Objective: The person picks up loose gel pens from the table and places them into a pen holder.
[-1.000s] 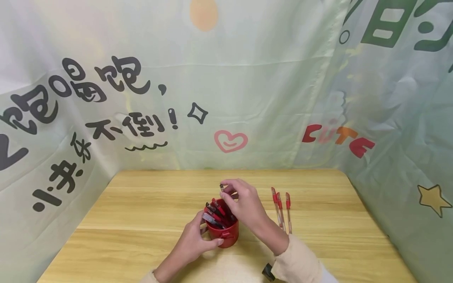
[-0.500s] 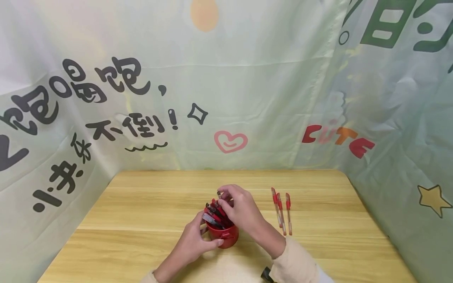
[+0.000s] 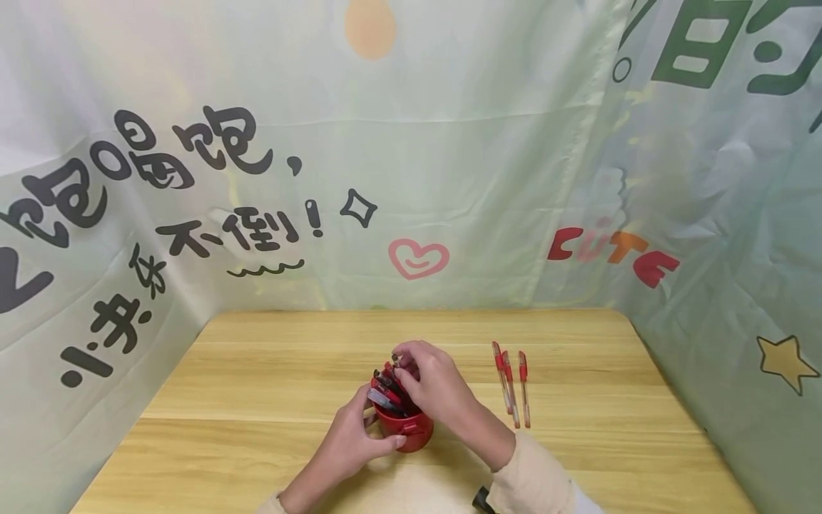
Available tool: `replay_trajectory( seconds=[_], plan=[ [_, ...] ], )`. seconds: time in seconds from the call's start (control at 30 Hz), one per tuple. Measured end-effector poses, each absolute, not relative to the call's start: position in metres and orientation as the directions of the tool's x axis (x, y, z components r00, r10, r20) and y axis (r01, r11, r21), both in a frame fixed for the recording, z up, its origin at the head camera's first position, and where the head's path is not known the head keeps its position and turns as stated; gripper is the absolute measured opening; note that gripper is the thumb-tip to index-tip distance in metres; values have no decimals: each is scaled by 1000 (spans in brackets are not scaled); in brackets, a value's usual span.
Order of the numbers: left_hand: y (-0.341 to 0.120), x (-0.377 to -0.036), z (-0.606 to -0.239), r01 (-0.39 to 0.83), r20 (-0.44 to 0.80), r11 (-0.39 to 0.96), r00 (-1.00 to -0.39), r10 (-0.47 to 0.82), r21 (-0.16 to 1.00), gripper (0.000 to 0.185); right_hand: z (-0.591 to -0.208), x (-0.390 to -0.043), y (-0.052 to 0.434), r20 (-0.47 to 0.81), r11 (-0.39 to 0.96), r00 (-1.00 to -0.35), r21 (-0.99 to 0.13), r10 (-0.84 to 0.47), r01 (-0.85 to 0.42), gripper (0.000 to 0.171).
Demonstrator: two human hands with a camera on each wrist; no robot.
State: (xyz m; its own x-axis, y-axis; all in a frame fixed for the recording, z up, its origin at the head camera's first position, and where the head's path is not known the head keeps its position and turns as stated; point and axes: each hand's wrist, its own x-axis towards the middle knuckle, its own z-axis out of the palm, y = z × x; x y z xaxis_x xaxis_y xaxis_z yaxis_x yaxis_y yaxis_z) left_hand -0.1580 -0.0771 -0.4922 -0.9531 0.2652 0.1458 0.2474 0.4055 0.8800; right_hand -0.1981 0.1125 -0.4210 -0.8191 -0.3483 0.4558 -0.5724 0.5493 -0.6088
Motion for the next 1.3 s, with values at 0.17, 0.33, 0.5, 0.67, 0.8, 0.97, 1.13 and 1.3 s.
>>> replay_trajectory(
  seconds=[0.17,0.33,0.5,0.67,0.8,0.97,1.13,1.3],
  plan=[
    [-78,-158,-492,248,146,406,-953,265,880,93,-422,-199,112,438,564,-825,-602,-358,-565,26],
    [-78,-158,-492,246,144,407,-953,265,879,93,-423,-200,110,433,589,-826,-581,-361,-562,27],
    [-77,-159,-492,255,153,409,-952,266,876,93,-423,-200,109,433,607,-821,-557,-371,-568,28],
    [-77,-159,-493,250,147,415,-953,263,875,93,-422,-198,108,429,617,-821,-544,-377,-569,28],
    [-77,-158,-492,235,132,415,-956,261,879,93,-422,-198,107,423,622,-822,-540,-382,-567,28],
    [-77,-157,-492,230,127,413,-957,262,881,93,-422,-197,107,413,634,-824,-530,-387,-563,28],
    [-77,-158,-492,244,142,412,-954,263,878,93,-423,-196,106,414,653,-823,-507,-388,-563,29],
    [-78,-158,-492,242,140,409,-954,265,880,93,-422,-193,105,430,671,-807,-460,-405,-582,30]
  ],
)
